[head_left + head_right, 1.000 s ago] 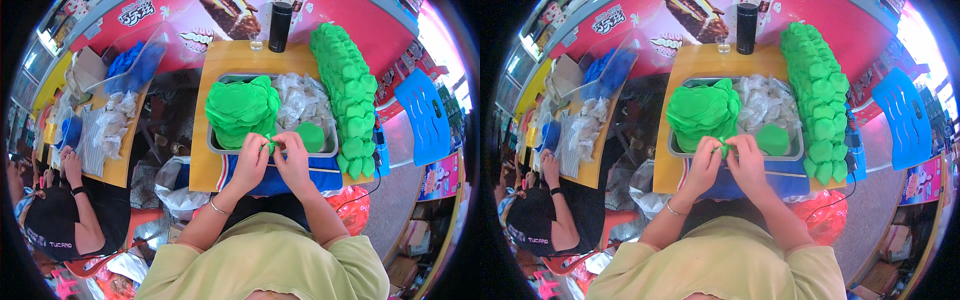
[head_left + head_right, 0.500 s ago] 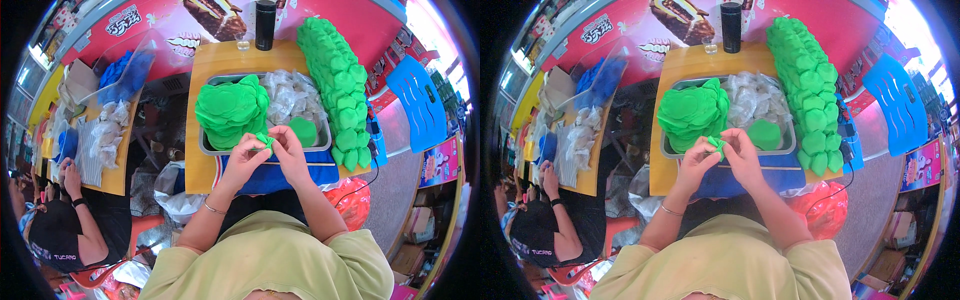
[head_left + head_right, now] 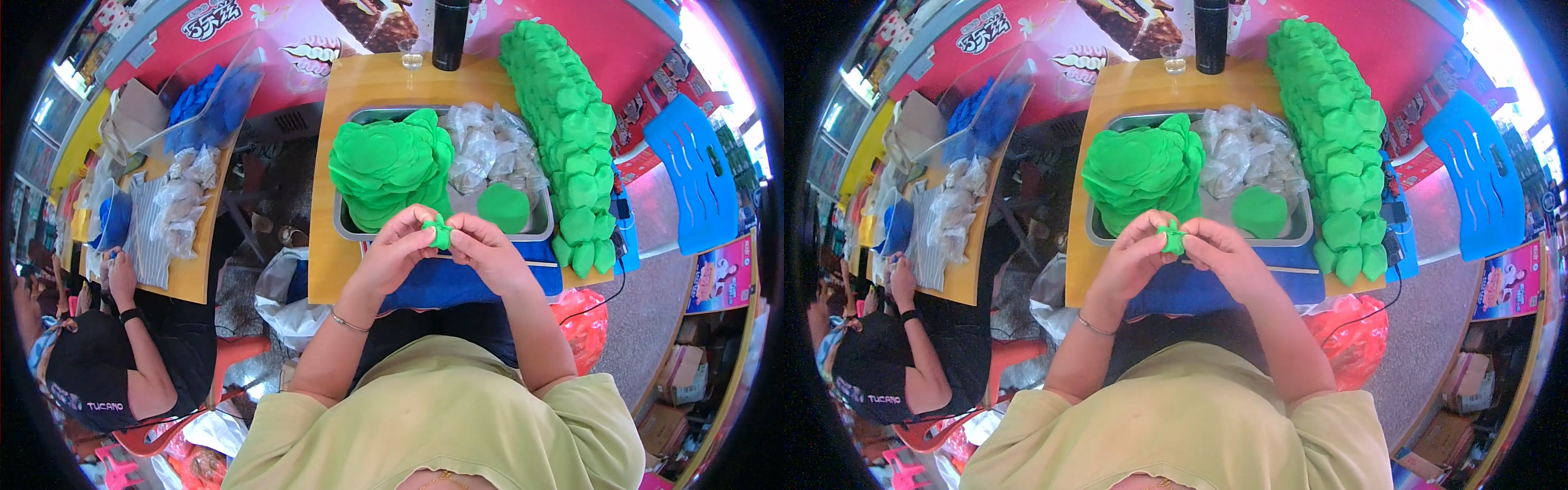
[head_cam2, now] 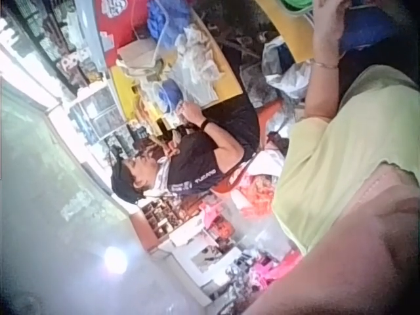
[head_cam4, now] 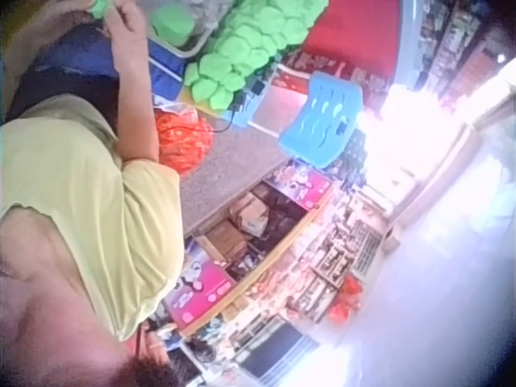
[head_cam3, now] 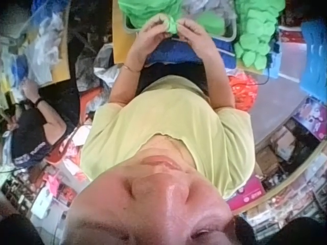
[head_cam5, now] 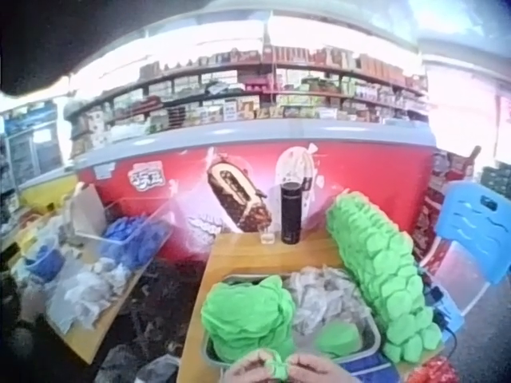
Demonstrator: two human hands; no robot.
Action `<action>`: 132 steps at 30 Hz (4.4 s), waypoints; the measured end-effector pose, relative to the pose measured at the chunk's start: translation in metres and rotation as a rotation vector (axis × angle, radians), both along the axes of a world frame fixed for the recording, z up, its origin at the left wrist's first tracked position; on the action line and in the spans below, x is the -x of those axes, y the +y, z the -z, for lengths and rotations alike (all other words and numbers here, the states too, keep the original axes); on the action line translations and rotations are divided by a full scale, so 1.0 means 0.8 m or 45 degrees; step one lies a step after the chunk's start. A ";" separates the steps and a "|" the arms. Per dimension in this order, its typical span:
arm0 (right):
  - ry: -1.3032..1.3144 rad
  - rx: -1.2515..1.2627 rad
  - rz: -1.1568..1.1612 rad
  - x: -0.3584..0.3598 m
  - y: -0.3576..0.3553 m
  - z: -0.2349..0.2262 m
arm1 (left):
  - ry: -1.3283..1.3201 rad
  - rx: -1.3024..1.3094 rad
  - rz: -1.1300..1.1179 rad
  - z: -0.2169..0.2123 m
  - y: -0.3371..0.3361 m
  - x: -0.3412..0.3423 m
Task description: Assembling green leaf-shaped fabric items by adding brown stuffing material into them using a bamboo stick.
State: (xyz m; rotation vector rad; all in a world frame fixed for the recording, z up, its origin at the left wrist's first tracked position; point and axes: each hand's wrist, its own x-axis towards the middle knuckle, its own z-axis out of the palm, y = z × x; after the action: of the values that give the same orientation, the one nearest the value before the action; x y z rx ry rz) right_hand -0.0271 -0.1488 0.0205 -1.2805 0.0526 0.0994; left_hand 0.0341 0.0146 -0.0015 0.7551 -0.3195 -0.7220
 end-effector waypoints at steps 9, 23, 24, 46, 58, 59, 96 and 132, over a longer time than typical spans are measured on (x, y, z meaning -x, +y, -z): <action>0.122 -0.387 -0.260 0.001 -0.013 -0.006 | 0.033 -0.022 0.132 -0.001 0.000 0.005; 0.196 -0.563 -0.310 0.001 -0.012 0.007 | 0.411 0.664 0.267 -0.020 -0.017 0.041; 0.197 -0.565 -0.310 0.000 -0.014 0.007 | 0.412 0.662 0.267 -0.019 -0.017 0.040; -0.413 0.481 0.242 0.009 0.009 0.003 | 0.020 0.081 -0.373 -0.018 -0.023 0.030; -0.739 0.829 0.428 0.014 0.020 -0.008 | 0.049 -0.068 -0.415 -0.010 -0.027 0.030; -0.737 0.828 0.427 0.014 0.020 -0.009 | -0.034 -0.107 -0.407 -0.006 -0.027 0.027; -0.498 0.893 0.364 0.003 -0.011 -0.006 | 0.303 0.142 0.087 -0.014 -0.012 0.022; -0.226 0.218 0.129 -0.001 0.002 -0.025 | 0.451 0.427 0.195 -0.023 -0.006 0.019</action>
State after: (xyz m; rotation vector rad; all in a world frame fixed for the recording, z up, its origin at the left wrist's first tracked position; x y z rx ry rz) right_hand -0.0259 -0.1470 0.0406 -1.4504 -0.0271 -0.1078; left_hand 0.0189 0.0097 0.0165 0.2786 -0.1689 -0.9037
